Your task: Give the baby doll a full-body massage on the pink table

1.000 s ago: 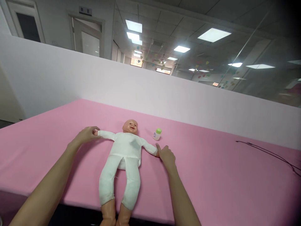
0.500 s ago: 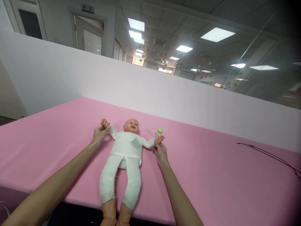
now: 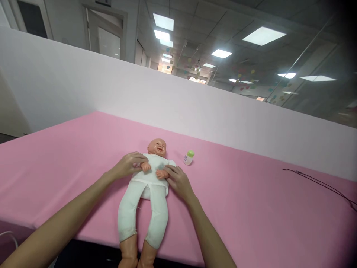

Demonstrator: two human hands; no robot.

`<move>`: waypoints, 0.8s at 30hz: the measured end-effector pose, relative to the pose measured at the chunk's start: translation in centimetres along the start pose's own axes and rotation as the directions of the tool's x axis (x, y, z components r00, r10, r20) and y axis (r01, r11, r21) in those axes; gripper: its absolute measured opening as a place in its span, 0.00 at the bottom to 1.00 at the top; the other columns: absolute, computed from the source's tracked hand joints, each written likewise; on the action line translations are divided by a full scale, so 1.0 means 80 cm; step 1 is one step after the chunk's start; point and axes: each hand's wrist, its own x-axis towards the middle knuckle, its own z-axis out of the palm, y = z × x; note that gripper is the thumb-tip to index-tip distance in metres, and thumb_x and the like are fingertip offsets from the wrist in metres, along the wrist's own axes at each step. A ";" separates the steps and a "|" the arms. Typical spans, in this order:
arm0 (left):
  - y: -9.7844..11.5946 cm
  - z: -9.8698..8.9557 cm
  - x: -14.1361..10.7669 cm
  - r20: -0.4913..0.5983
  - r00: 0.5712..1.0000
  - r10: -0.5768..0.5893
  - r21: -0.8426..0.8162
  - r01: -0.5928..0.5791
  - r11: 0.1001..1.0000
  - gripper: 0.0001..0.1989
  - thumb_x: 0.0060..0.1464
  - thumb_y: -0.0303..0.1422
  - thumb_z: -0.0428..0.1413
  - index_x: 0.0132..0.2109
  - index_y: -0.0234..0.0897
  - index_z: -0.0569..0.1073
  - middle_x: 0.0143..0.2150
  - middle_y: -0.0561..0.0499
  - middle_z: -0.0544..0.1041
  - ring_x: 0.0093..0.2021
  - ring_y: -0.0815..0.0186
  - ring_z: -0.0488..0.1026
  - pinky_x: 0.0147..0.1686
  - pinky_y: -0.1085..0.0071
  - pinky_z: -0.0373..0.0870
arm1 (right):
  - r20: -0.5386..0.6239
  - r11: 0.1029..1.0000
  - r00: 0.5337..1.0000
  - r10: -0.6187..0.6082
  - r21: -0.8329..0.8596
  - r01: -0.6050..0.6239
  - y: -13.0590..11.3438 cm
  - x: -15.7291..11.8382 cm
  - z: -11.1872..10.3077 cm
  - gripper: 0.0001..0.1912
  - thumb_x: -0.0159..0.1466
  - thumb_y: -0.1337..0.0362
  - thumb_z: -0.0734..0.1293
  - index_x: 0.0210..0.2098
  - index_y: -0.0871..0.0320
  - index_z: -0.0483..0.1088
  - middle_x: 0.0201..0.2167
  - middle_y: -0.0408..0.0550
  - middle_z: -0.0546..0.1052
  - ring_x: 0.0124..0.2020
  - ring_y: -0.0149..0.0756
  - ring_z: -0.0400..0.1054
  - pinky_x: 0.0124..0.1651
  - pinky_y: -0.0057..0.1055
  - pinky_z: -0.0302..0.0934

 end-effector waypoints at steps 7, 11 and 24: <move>-0.035 -0.001 0.004 -0.429 0.489 -0.759 -0.758 0.262 0.597 0.15 0.46 0.41 0.70 0.36 0.35 0.79 0.38 0.46 0.80 0.42 0.58 0.78 0.46 0.63 0.75 | -0.281 0.486 0.514 0.810 0.813 -0.320 0.065 0.002 -0.011 0.19 0.56 0.51 0.76 0.40 0.56 0.76 0.28 0.45 0.77 0.26 0.35 0.68 0.29 0.32 0.67; -0.053 -0.005 0.003 -0.329 0.333 -0.884 -0.875 0.244 0.418 0.16 0.42 0.38 0.72 0.33 0.34 0.77 0.33 0.48 0.77 0.38 0.60 0.77 0.42 0.64 0.75 | -0.120 0.260 0.415 0.902 0.918 -0.298 0.088 -0.002 -0.014 0.14 0.53 0.54 0.78 0.34 0.53 0.75 0.22 0.41 0.73 0.22 0.33 0.65 0.24 0.29 0.65; -0.004 0.005 0.001 0.007 0.997 0.075 0.018 -0.075 0.997 0.10 0.58 0.36 0.64 0.47 0.46 0.85 0.51 0.47 0.84 0.54 0.52 0.78 0.59 0.55 0.67 | 0.128 0.939 0.989 0.075 0.324 -0.113 -0.001 -0.001 -0.005 0.15 0.65 0.59 0.74 0.51 0.44 0.82 0.60 0.47 0.77 0.62 0.50 0.67 0.66 0.51 0.59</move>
